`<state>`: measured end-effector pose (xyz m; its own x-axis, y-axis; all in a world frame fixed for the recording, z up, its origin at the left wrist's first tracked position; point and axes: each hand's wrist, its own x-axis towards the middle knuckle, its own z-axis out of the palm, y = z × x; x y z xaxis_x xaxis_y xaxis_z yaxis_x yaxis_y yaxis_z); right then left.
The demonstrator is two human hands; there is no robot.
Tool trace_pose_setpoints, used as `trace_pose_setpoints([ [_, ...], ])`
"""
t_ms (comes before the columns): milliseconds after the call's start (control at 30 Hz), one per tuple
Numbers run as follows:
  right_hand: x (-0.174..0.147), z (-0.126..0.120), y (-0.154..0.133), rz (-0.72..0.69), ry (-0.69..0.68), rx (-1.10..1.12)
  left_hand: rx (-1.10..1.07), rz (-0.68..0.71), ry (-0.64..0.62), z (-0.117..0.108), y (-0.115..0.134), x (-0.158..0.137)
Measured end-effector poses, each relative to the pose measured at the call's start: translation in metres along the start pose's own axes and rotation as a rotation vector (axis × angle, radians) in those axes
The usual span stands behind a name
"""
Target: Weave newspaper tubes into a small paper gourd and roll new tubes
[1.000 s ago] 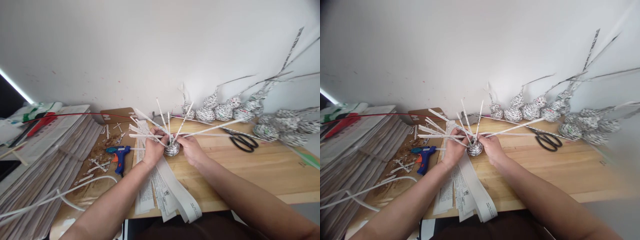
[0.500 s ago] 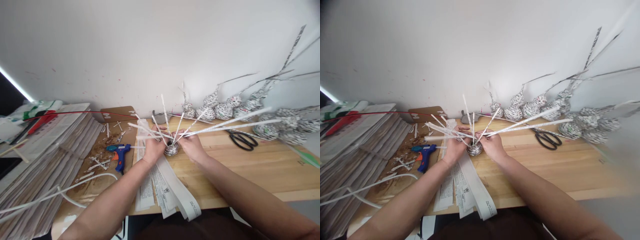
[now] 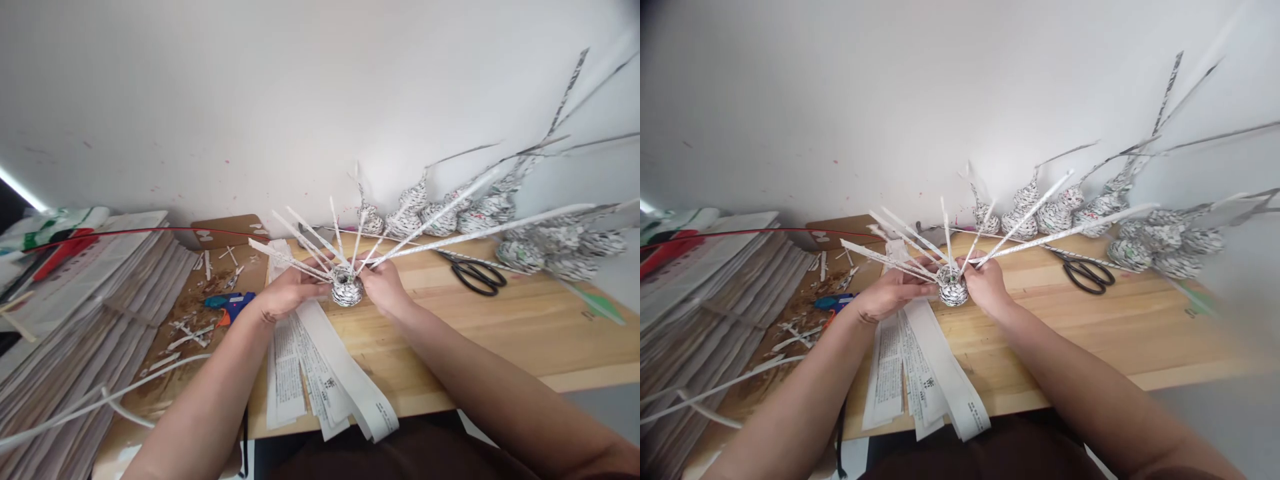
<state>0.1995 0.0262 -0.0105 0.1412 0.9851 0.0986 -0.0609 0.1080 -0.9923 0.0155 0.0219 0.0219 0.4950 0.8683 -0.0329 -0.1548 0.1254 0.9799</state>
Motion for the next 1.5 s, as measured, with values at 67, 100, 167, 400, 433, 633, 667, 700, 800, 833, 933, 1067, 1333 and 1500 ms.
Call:
trace_pose_setpoints([
  [67, 0.000, 0.000, 0.002, 0.007, -0.012, -0.005, -0.005, -0.042, 0.020, -0.006, -0.001, 0.001],
  [100, -0.001, 0.001, 0.002, 0.008, -0.024, -0.008, -0.011, -0.067, 0.044, -0.009, -0.002, 0.002],
  [167, -0.003, 0.002, 0.003, 0.005, -0.050, -0.029, -0.004, -0.117, 0.079, -0.015, -0.006, 0.005],
  [400, -0.009, 0.003, -0.002, -0.036, -0.121, -0.102, 0.072, -0.136, 0.085, -0.016, -0.012, 0.006],
  [433, -0.009, 0.003, -0.003, -0.056, -0.140, -0.118, 0.106, -0.122, 0.081, -0.014, -0.012, 0.006],
  [633, -0.011, 0.002, -0.003, -0.168, -0.232, -0.167, 0.279, -0.008, 0.219, -0.003, -0.018, 0.009],
  [667, -0.010, 0.001, -0.003, -0.164, -0.238, -0.156, 0.298, 0.017, 0.237, -0.002, -0.019, 0.010],
  [700, -0.009, 0.001, -0.002, -0.151, -0.242, -0.137, 0.310, 0.046, 0.254, -0.001, -0.020, 0.011],
  [800, -0.006, 0.001, 0.000, -0.100, -0.221, -0.051, 0.313, 0.113, 0.287, 0.002, -0.022, 0.011],
  [833, -0.006, 0.001, 0.001, -0.084, -0.204, -0.027, 0.309, 0.124, 0.303, 0.003, -0.022, 0.011],
  [933, -0.005, 0.001, 0.001, -0.055, -0.166, 0.011, 0.297, 0.158, 0.369, 0.008, -0.022, 0.011],
  [1067, -0.007, 0.004, 0.000, -0.031, -0.135, 0.049, 0.278, 0.172, 0.385, 0.013, -0.023, 0.011],
  [1333, -0.007, 0.004, 0.003, -0.124, -0.099, 0.028, 0.390, 0.168, 0.395, 0.013, -0.019, 0.008],
  [1500, -0.006, 0.003, 0.006, -0.113, -0.069, 0.002, 0.480, 0.158, 0.389, 0.015, -0.012, 0.007],
])
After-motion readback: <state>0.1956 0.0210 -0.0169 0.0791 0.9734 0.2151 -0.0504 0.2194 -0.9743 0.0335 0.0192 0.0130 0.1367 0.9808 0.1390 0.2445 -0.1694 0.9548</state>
